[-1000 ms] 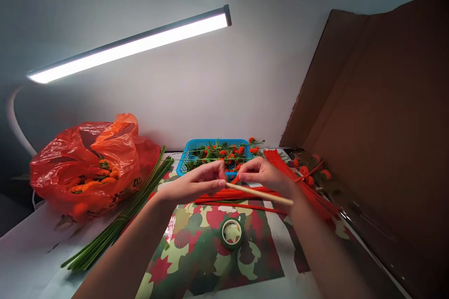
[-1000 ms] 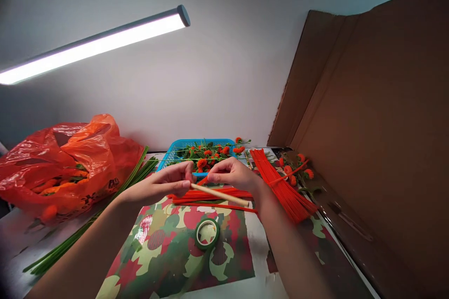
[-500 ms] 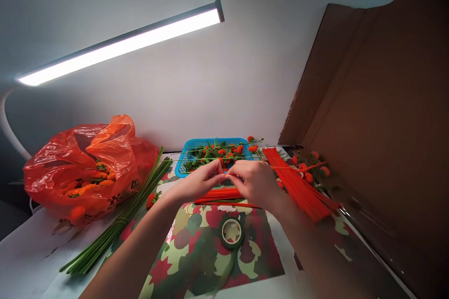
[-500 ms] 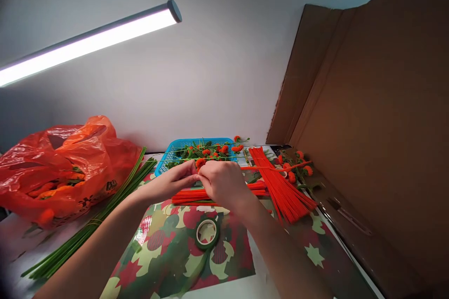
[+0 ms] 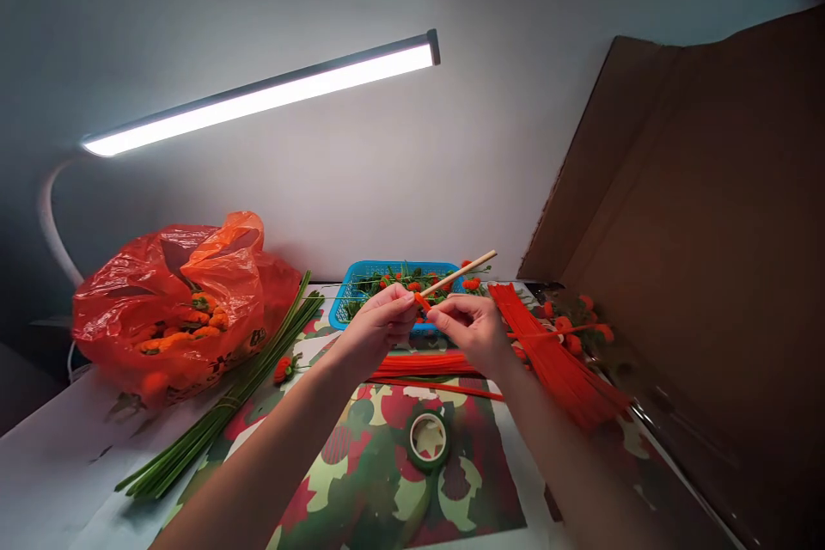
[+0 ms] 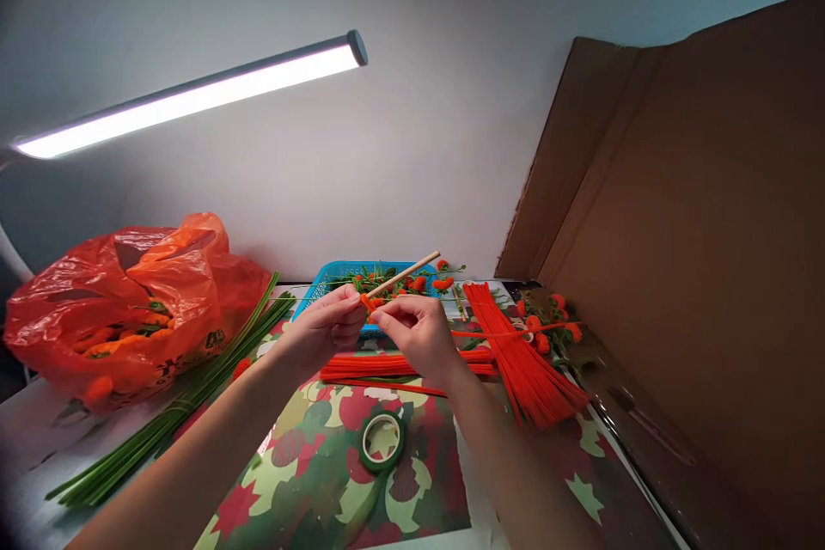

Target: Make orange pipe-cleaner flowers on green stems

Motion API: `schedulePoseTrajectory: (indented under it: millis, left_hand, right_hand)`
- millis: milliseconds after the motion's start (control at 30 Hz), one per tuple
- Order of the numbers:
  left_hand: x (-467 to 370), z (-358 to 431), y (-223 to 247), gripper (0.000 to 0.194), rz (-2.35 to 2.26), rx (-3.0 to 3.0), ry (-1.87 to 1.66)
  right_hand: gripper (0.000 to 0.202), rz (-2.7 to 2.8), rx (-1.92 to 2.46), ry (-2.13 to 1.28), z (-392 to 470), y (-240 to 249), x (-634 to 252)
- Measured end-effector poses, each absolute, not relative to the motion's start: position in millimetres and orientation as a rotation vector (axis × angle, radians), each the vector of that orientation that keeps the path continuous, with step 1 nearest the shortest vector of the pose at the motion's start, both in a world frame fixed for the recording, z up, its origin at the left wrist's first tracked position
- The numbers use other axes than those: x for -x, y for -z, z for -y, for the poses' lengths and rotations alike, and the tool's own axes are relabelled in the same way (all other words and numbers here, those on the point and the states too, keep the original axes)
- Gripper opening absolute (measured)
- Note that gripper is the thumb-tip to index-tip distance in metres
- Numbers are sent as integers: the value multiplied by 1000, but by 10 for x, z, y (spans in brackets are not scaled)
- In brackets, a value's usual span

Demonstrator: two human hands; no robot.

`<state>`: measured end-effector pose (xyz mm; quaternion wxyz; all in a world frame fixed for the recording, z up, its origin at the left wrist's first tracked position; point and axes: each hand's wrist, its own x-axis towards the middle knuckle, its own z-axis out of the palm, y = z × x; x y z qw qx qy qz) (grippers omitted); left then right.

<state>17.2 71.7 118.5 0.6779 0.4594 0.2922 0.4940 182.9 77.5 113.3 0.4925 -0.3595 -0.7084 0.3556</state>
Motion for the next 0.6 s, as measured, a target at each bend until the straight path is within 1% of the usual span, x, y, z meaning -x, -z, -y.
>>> schedulePoseTrajectory:
  millis: [100, 167, 233, 300, 367, 433, 500, 600]
  left_hand:
    - [-162, -709, -1166, 34, -563, -1077, -987]
    - [-149, -705, -1141, 32, -538, -1133, -875]
    - [-127, -704, -1120, 31, -549, -1198, -762]
    - [-97, -706, -1116, 31, -584, -1283, -658]
    - [-69, -713, -1125, 30, -648, -1375, -547]
    - [-45, -724, -1134, 28, -735, -1459, -469]
    - [-28, -738, -1132, 28, -828, -1556, -435]
    - [-15, -759, -1102, 28, -971, -1755, -464]
  right_hand:
    - [28, 1778, 819, -1259, -904, -1132, -1961]
    - [29, 1882, 800, -1441, -965, -1143, -2046]
    - [28, 1985, 808, -1514, -994, -1161, -2103]
    - [24, 2064, 820, -1496, -991, -1178, -2130]
    - [20, 2132, 852, -1419, -960, -1186, -2130]
    - [15, 2208, 923, -1232, -910, -1187, -2108]
    - [11, 2292, 1013, -917, -848, -1186, -2062]
    - [14, 2368, 1130, -421, -761, -1190, -1963]
